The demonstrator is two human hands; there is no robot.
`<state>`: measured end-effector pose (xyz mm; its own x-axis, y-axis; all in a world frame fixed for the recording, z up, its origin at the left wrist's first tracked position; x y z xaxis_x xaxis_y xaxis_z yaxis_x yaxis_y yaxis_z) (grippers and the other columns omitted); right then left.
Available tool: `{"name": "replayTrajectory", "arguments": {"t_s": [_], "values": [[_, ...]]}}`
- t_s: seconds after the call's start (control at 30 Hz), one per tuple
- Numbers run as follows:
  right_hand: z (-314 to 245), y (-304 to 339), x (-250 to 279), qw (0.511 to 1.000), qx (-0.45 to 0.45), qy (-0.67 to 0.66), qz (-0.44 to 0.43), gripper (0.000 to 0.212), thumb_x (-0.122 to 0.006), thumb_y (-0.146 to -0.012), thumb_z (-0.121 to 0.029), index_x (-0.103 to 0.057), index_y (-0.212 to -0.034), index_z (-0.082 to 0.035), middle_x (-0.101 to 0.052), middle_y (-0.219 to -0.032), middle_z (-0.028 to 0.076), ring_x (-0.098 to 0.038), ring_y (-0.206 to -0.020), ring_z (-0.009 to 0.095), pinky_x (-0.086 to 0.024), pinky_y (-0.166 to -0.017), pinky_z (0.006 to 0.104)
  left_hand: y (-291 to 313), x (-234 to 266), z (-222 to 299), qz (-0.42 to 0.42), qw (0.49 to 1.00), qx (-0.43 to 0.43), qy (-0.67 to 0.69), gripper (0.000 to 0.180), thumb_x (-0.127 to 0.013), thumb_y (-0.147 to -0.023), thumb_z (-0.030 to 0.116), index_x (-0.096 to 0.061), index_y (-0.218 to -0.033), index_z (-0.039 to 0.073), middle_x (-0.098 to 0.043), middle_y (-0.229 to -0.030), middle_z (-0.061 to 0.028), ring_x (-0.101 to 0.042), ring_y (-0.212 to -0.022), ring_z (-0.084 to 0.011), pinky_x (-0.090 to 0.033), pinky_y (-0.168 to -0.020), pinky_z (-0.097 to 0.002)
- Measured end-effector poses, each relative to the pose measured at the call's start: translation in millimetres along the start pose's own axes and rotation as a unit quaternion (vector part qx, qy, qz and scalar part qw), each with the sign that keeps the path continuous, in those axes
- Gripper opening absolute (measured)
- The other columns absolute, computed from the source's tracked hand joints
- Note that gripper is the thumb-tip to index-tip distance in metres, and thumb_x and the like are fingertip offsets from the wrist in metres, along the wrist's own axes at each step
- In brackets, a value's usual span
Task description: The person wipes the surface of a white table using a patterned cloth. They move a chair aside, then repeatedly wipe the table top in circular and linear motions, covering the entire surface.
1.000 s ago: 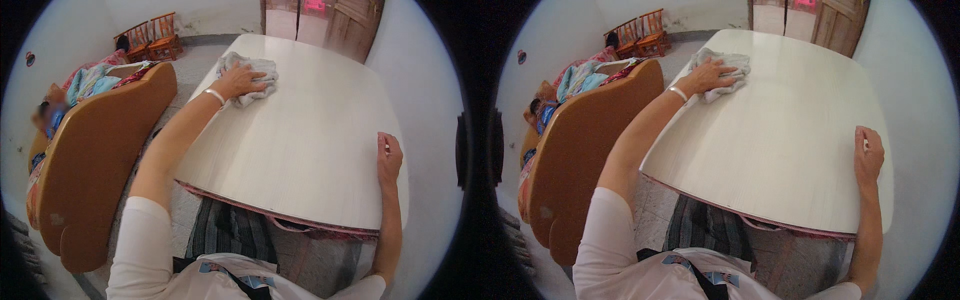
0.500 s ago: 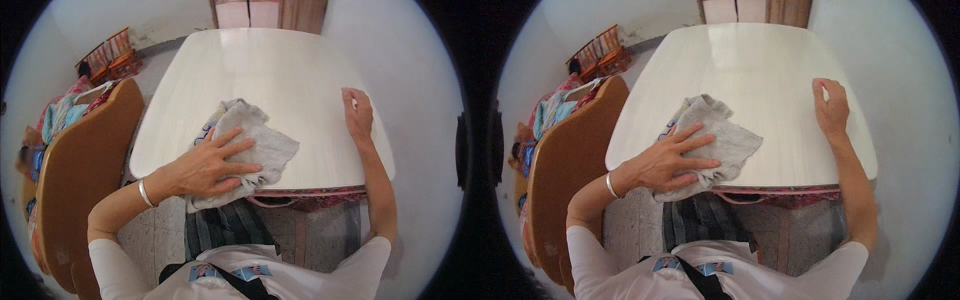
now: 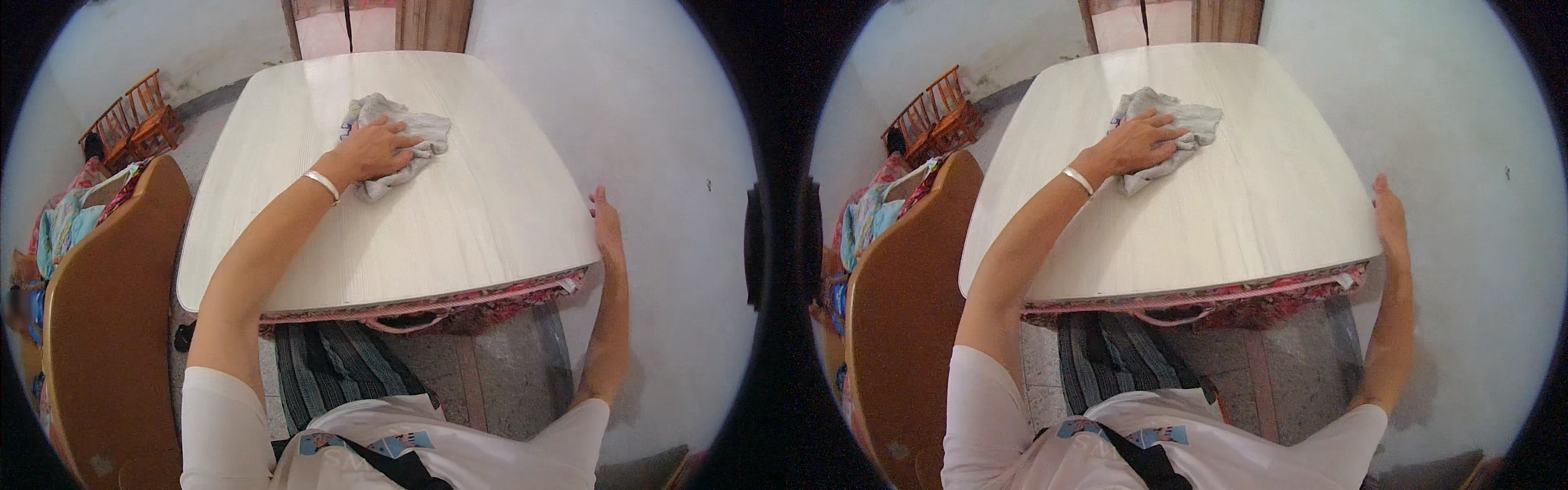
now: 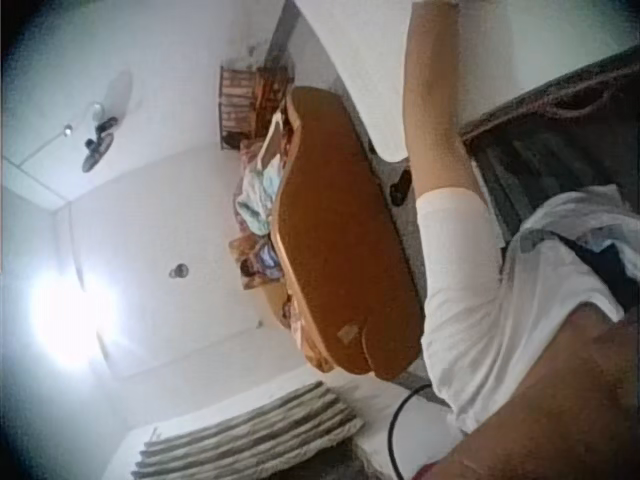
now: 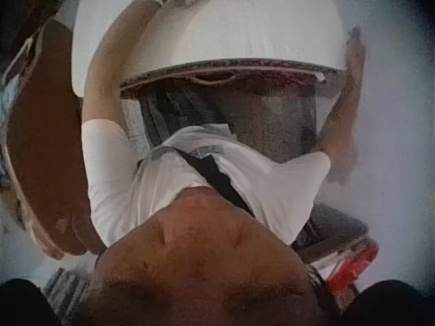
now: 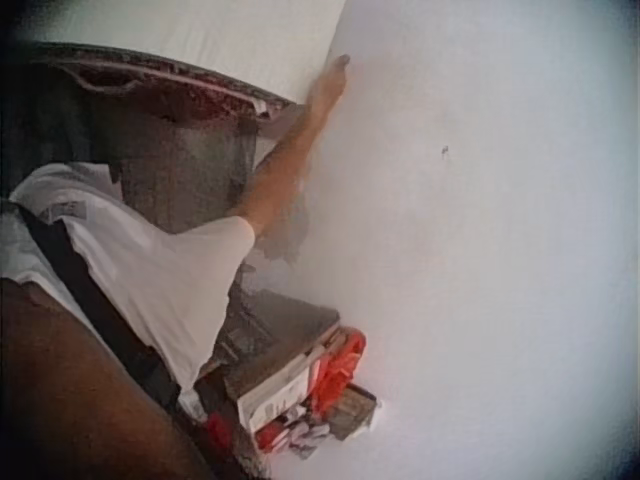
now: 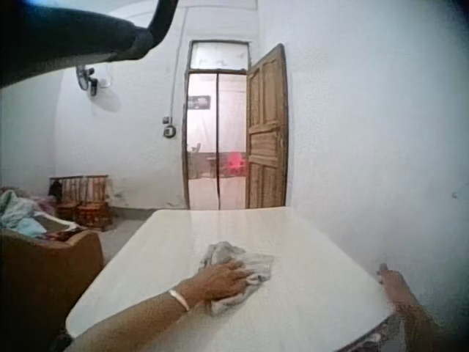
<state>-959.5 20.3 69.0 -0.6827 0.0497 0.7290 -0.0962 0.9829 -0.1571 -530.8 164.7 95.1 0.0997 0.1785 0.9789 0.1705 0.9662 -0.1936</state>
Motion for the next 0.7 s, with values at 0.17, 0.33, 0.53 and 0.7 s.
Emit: {"name": "replayTrajectory", "arguments": {"t_s": [0.17, 0.33, 0.53, 0.7], "values": [[0, 22, -2, 0.975, -0.024, -0.214, 0.05, 0.085, -0.022, -0.093, -0.068, -0.056, -0.124, 0.002, -0.061, -0.112, 0.027, -0.062, -0.098, 0.028, -0.043, -0.09, 0.0358, 61, 15, 84, -0.033, 0.991, -0.116, 0.049, 0.043, -0.05, -0.092, 0.031, -0.052, -0.134, 0.024, -0.038, -0.146, -0.0154, -0.03, -0.136, -0.0379, -0.027, -0.111, -0.0499], [-1, 17, 1, 0.976, 0.032, -0.211, 0.038, 0.083, -0.025, -0.092, -0.069, -0.057, -0.124, 0.001, -0.063, -0.108, 0.026, -0.062, -0.094, 0.029, -0.045, -0.086, 0.0362, 134, 35, 153, -0.037, 0.969, -0.232, 0.077, 0.041, -0.056, -0.089, 0.033, -0.055, -0.13, 0.029, -0.041, -0.144, -0.0117, -0.029, -0.137, -0.0386, -0.026, -0.108, -0.0596], [-11, 29, 5, 0.977, 0.012, -0.205, 0.065, 0.082, -0.027, -0.092, -0.068, -0.054, -0.128, 0.0, -0.062, -0.109, 0.025, -0.061, -0.095, 0.029, -0.045, -0.087, 0.0368, 77, 22, 150, -0.066, 0.964, -0.248, 0.076, 0.039, -0.049, -0.094, 0.032, -0.052, -0.133, 0.03, -0.039, -0.146, -0.0089, -0.028, -0.138, -0.0333, -0.026, -0.112, -0.0499], [-13, 29, 8, 0.981, 0.028, -0.166, 0.093, 0.08, -0.028, -0.093, -0.067, -0.052, -0.131, -0.001, -0.06, -0.112, 0.026, -0.06, -0.098, 0.03, -0.044, -0.089, 0.0381, -11, -1, 96, -0.029, 0.987, -0.146, 0.057, 0.041, -0.046, -0.096, 0.034, -0.049, -0.136, 0.026, -0.038, -0.147, -0.0081, -0.029, -0.138, -0.0321, -0.023, -0.114, -0.0479]]}}
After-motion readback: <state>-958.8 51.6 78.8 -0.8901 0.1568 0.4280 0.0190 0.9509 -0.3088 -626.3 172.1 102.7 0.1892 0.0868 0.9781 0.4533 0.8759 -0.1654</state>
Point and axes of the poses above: each hand's wrist, its own y-axis away from the middle knuckle, its own x-axis out of the back of the hand, z = x × y, the point moved 8 cm from there along -y, towards the middle knuckle
